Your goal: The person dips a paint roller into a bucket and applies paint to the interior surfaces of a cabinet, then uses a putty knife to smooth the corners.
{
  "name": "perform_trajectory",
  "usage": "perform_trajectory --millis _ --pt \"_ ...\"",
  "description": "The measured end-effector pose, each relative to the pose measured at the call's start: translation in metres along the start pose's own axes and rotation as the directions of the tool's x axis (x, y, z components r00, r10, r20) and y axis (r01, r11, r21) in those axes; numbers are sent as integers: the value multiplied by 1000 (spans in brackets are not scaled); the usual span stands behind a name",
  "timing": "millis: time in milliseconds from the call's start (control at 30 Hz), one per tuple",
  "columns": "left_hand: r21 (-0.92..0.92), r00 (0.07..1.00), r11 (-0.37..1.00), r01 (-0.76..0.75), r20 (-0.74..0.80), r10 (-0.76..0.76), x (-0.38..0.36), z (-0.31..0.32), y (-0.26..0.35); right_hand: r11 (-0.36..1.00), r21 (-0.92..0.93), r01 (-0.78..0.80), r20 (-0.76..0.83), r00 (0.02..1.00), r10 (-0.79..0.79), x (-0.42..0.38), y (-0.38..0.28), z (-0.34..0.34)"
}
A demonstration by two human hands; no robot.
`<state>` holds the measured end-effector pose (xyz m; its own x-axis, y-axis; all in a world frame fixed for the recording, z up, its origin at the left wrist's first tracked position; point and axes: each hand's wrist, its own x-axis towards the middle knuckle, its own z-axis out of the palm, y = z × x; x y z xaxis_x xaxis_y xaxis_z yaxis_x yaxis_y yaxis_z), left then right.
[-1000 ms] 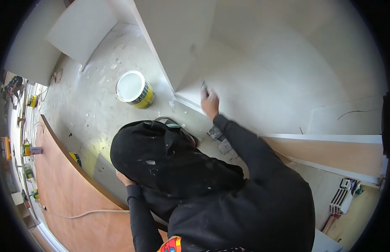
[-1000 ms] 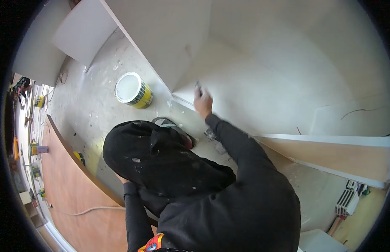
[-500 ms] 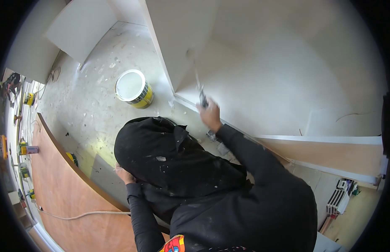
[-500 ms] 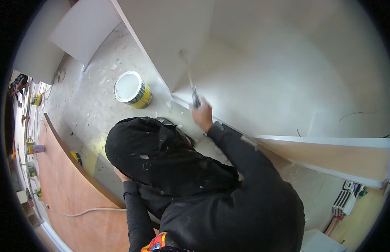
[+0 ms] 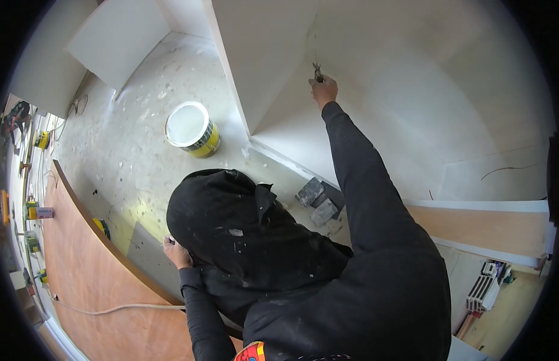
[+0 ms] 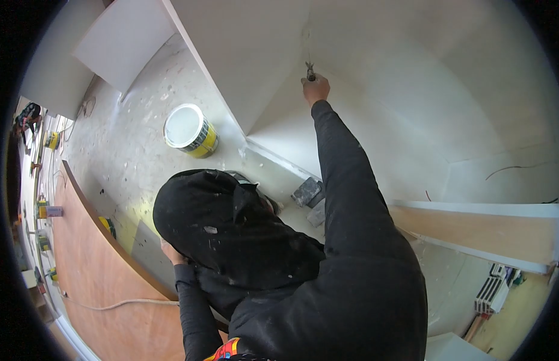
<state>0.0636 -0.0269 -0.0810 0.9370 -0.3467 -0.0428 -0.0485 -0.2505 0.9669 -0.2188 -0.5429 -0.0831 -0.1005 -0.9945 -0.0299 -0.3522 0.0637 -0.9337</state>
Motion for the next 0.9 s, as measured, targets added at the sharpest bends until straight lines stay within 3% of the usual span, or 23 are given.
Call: perform_trajectory --millis 67,133,200,233,267,333,433,500,533,567,600,633,667,700,733,867,900 --pt "-15 1000 1000 24 14 -24 2 -1 -7 996 66 -54 11 999 53 -10 -1 -1" --pt "-50 997 996 79 11 -78 5 -4 -14 958 -173 228 -28 971 -236 -49 3 5" --pt "-89 991 987 136 5 -136 6 -7 -17 920 -227 318 -61 939 -340 -113 16 13" --pt "-128 989 981 146 2 -147 6 -6 -17 926 -242 288 25 956 -291 -149 12 11" --pt "-168 988 974 155 4 -156 6 -5 -19 964 -202 171 125 981 -147 -185 5 5" --pt "-174 989 974 144 9 -145 9 -7 -28 984 -43 173 109 980 -167 -247 -1 -2" --pt "-156 991 979 131 12 -131 7 -5 -20 995 -29 97 138 986 -92 -264 -6 -10" --pt "-132 992 983 129 8 -129 6 -5 -16 983 -122 140 118 985 -126 -224 -10 -11" --pt "-107 993 987 121 12 -120 6 -6 -17 974 -188 127 128 986 -104 -183 21 -1" --pt "-83 993 990 114 15 -113 6 -7 -17 937 -283 207 83 978 -191 -149 13 -1" --pt "-82 993 990 115 14 -114 6 -8 -18 894 -376 246 36 967 -251 -100 51 10" --pt "-104 991 986 132 15 -131 6 -8 -20 935 121 334 22 941 -339 0 154 49" --pt "-126 989 981 149 15 -148 6 -8 -22 976 60 210 -141 970 -200 27 126 35" --pt "-126 989 981 150 12 -150 7 -10 -25 976 59 211 -138 970 -201 18 60 -2" --pt "-113 991 985 132 12 -131 9 -10 -28 996 55 -69 88 994 64 -8 -26 -12" --pt "-61 991 989 132 10 -132 7 -7 -21 987 134 -87 55 995 81 -1 -18 -9" --pt "-63 991 989 133 1 -133 8 -5 -19 999 13 48 27 998 -48 -14 -11 -3"
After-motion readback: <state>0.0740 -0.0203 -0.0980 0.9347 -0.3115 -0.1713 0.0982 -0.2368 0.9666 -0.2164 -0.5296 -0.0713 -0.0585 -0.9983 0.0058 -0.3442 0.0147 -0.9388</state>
